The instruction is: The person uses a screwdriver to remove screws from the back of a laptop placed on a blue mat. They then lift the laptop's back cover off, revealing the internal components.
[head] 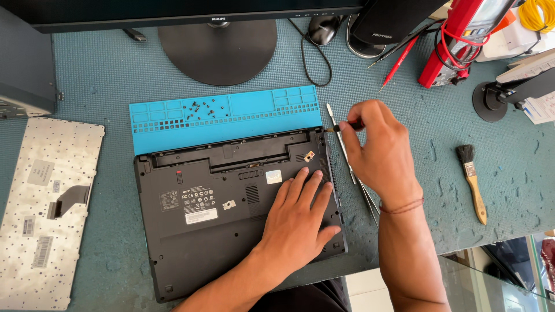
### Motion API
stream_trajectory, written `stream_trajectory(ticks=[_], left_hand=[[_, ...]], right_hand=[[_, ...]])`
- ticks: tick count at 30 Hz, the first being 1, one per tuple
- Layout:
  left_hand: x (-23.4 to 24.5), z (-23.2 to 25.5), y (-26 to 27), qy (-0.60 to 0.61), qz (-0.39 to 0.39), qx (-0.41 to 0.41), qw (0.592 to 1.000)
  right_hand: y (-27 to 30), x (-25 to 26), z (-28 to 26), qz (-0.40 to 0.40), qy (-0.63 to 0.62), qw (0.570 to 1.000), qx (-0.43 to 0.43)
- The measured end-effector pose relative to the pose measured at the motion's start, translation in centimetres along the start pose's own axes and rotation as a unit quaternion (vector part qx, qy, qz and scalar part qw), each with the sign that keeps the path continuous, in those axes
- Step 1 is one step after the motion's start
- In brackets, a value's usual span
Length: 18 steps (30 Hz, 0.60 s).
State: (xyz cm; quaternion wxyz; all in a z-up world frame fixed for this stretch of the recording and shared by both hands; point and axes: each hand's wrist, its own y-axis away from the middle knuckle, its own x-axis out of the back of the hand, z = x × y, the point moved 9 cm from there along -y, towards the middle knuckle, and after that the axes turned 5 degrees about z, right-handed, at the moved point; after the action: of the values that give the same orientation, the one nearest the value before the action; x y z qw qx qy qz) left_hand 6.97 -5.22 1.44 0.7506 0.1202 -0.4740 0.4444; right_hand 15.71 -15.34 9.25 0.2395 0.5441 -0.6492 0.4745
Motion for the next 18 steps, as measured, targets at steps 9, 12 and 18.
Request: stream_trajectory(ticks=[9,12,18], left_hand=[[-0.6,0.3,0.3,-0.050,0.001,-0.012,0.999],[-0.6,0.2,0.4,-0.036,-0.009,-0.014,0.999],[-0.7,0.2,0.5,-0.041,-0.008,-0.016,0.999]], right_hand=[[0.4,-0.5,-1.1,-0.037,-0.031,0.998,0.037],[0.1,-0.5,0.0,-0.004,0.146,0.989,-0.007],[-0.1,1.0,-0.3,0.066,0.116,0.991,0.014]])
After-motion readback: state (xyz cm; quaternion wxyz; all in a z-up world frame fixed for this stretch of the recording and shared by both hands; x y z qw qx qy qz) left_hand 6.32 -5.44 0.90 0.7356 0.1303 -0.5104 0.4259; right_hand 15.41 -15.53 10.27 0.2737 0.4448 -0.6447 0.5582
